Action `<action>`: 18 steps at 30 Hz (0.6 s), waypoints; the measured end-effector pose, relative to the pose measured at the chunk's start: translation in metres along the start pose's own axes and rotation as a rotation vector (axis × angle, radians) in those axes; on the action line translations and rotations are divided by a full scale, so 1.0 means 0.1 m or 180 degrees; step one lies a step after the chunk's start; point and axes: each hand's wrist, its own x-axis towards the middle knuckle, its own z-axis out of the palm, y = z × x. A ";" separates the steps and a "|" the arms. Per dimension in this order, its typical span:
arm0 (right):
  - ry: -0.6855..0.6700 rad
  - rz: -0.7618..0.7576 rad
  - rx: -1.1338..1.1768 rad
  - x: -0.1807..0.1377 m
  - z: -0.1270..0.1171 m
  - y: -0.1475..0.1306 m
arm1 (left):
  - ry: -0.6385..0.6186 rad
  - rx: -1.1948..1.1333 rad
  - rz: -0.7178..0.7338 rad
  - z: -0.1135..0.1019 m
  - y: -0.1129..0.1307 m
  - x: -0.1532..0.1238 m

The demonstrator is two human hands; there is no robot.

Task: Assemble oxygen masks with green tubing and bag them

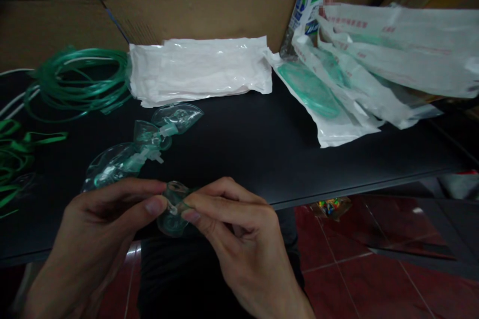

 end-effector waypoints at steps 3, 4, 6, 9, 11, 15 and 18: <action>0.0020 0.0056 0.0160 0.02 0.01 0.00 | 0.0169 0.0106 0.0189 0.01 -0.01 -0.03; 0.0031 0.0041 0.0198 0.02 0.01 0.00 | 0.0219 0.0148 0.0255 0.02 -0.01 -0.04; 0.0070 -0.0028 0.0226 0.02 0.01 0.01 | 0.0282 0.0233 0.0415 0.03 -0.01 -0.06; 0.0166 -0.0192 0.0174 0.01 0.03 0.02 | 0.0279 0.0394 0.0597 0.03 0.00 -0.10; 0.0260 -0.0361 0.0065 0.01 0.04 0.01 | 0.0210 0.0495 0.0657 0.02 -0.01 -0.12; 0.0359 -0.0636 -0.0181 0.02 0.04 -0.04 | -0.0018 0.0436 0.0759 0.00 -0.01 -0.15; 0.0194 -0.0561 -0.0146 0.04 0.03 -0.07 | -0.0091 0.0256 0.0961 0.00 -0.02 -0.14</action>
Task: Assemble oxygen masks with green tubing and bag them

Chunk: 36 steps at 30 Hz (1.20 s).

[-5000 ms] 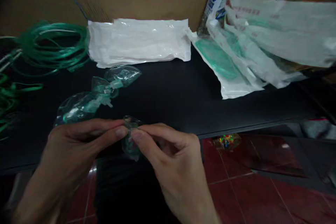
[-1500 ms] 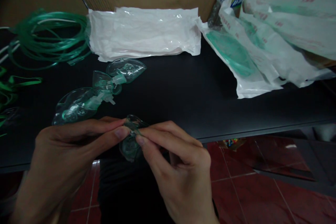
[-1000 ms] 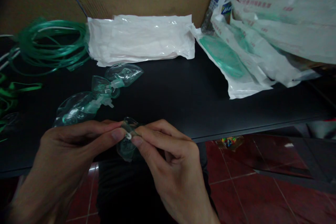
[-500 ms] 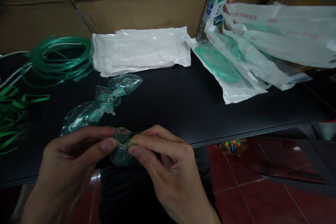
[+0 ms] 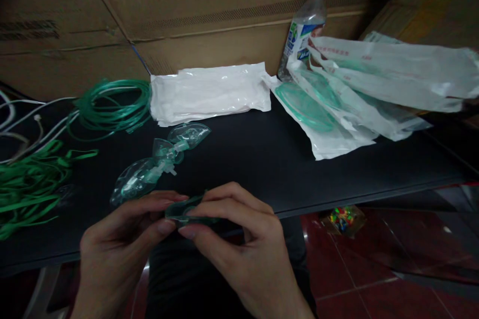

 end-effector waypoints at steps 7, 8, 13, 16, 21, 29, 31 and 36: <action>-0.0194 0.0109 0.0171 0.02 -0.03 -0.03 | -0.0091 -0.0062 0.0527 0.02 -0.01 0.04; -0.0204 0.0119 0.0174 0.02 -0.04 -0.03 | -0.0109 -0.0048 0.0549 0.02 -0.01 0.04; -0.0333 0.0107 0.0050 0.02 -0.07 -0.05 | -0.0165 -0.0081 0.0454 0.01 0.00 0.04; -0.0450 -0.0005 -0.0043 0.02 -0.11 -0.06 | -0.0114 -0.0123 0.0431 0.00 0.00 0.03; -0.0568 -0.0160 -0.0080 0.04 -0.15 -0.04 | -0.0090 -0.0096 0.0287 0.02 0.02 0.02; -0.0366 -0.0008 -0.0059 -0.03 -0.05 -0.03 | 0.0057 0.0004 0.0228 0.03 0.01 0.01; -0.0377 -0.0062 -0.0109 -0.04 -0.04 -0.03 | 0.0044 -0.0042 0.0210 0.02 0.00 0.00; -0.0292 -0.0185 -0.0121 -0.05 -0.03 -0.04 | -0.0007 -0.0093 0.0191 0.01 0.00 -0.01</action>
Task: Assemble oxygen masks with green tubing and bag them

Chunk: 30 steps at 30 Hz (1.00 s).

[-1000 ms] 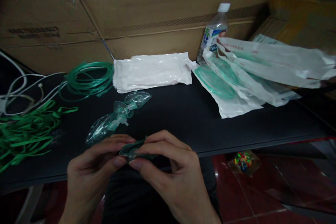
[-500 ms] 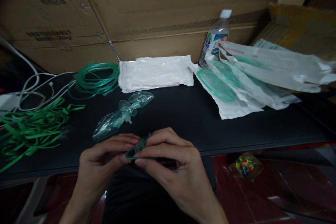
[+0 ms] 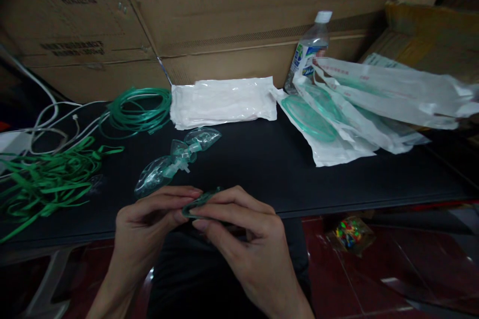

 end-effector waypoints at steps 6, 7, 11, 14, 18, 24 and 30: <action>-0.0089 -0.0287 -0.0160 0.02 -0.03 -0.01 | -0.0035 0.0012 0.0026 0.02 -0.01 0.02; -0.0123 -0.0338 -0.0186 0.03 -0.04 -0.01 | -0.0045 0.0014 0.0022 0.02 -0.01 0.02; -0.0181 -0.0537 -0.0242 0.05 -0.04 -0.01 | 0.0008 0.0050 -0.0009 0.02 -0.03 0.01; -0.0069 -0.0565 -0.0396 0.03 0.02 0.01 | 0.0235 0.0140 -0.0048 0.07 -0.03 0.00; 0.0141 -0.0601 -0.0728 -0.12 0.12 0.08 | 0.0675 0.0469 0.0015 0.14 -0.03 -0.02; -0.0131 -0.0526 -0.1179 -0.39 0.04 0.23 | 0.0203 0.1126 0.0780 0.15 -0.06 -0.06; 0.0231 -0.0809 -0.1317 -0.34 -0.03 0.23 | 0.0159 0.1502 0.0944 0.18 -0.05 -0.02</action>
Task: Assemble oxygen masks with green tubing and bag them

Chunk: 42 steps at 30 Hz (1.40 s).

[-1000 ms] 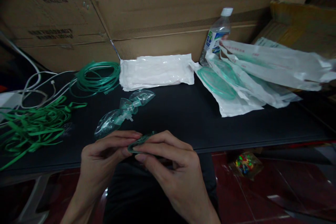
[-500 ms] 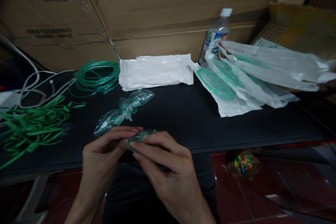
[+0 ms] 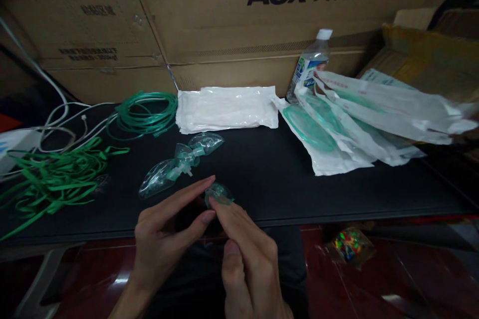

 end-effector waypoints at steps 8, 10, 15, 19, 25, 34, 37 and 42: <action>0.0657 -0.0429 -0.0171 0.23 0.15 -0.02 | 0.0432 0.0622 0.0434 0.12 -0.02 -0.04; 0.0740 -0.0378 -0.0278 0.22 0.15 0.03 | 0.0461 0.0683 0.0334 0.13 -0.01 -0.03; 0.0534 -0.0456 -0.0725 0.26 0.11 0.09 | 0.0299 0.0602 0.0299 0.11 0.03 0.04; 0.0403 -0.0534 -0.0859 0.28 0.09 0.13 | 0.0155 0.0570 0.0296 0.11 0.02 0.08; 0.0359 -0.0827 -0.1216 0.30 0.07 0.22 | 0.0320 0.0483 0.0238 0.18 0.03 0.09; 0.0753 -0.1157 -0.1577 0.37 0.07 0.25 | 0.0497 0.0212 -0.0237 0.30 0.08 0.13; 0.0583 -0.1167 -0.1581 0.36 0.07 0.28 | 0.0514 0.0278 -0.0405 0.31 0.09 0.14; 0.0306 -0.1206 -0.1473 0.37 0.04 0.31 | 0.0494 0.0560 -0.0204 0.28 0.09 0.17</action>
